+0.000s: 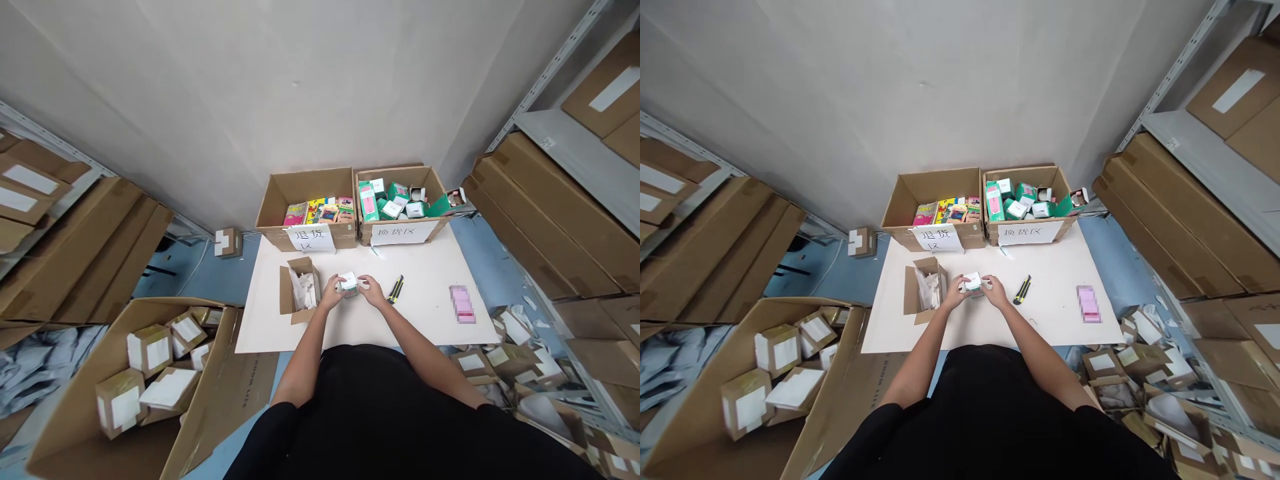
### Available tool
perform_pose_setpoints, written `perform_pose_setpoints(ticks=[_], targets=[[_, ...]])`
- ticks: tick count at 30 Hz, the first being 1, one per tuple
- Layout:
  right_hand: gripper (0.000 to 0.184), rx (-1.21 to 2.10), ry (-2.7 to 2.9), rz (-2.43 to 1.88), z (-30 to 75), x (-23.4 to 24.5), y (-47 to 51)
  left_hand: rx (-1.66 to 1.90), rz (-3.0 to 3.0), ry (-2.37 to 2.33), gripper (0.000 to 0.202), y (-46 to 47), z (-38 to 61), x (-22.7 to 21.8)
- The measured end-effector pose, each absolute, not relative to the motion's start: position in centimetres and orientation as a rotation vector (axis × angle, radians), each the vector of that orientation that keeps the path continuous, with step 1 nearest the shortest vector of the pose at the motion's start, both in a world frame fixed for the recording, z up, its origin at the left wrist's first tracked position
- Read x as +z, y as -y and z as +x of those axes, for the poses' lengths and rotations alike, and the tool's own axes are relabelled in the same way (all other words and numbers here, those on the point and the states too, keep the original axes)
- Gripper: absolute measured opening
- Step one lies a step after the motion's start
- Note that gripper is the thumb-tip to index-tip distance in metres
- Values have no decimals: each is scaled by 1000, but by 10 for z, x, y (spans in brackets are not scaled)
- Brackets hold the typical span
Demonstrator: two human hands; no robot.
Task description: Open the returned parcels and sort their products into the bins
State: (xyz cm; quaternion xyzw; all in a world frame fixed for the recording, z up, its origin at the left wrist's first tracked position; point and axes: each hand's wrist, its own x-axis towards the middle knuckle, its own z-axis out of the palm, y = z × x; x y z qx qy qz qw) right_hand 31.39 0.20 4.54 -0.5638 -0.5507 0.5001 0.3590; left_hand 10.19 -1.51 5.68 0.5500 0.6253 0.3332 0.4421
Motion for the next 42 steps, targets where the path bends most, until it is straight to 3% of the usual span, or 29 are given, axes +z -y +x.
perform_pose_setpoints(ticks=[4,15,20,24,32,42], targets=[[25,1229,1466,-1483,304,44,-3,849,1377,-1570,30,15,108,58],[13,1296,1380,-1581,298,35,-2,879,1396,-1578,17,19,110,51],[26,1386,1109,-1553,284,34,1,1111,974,-1572,47,25,121,44],[25,1395,1086,-1524,282,42,-9,1086,912,-1540,47,11,127,54],[24,1340,1154,-1536,317,106,-73,1010,1078,-1488,44,-64,139,112],[39,1039,1249,-1179,385,240,-186,1251,1409,-1082,47,-201,195,247]])
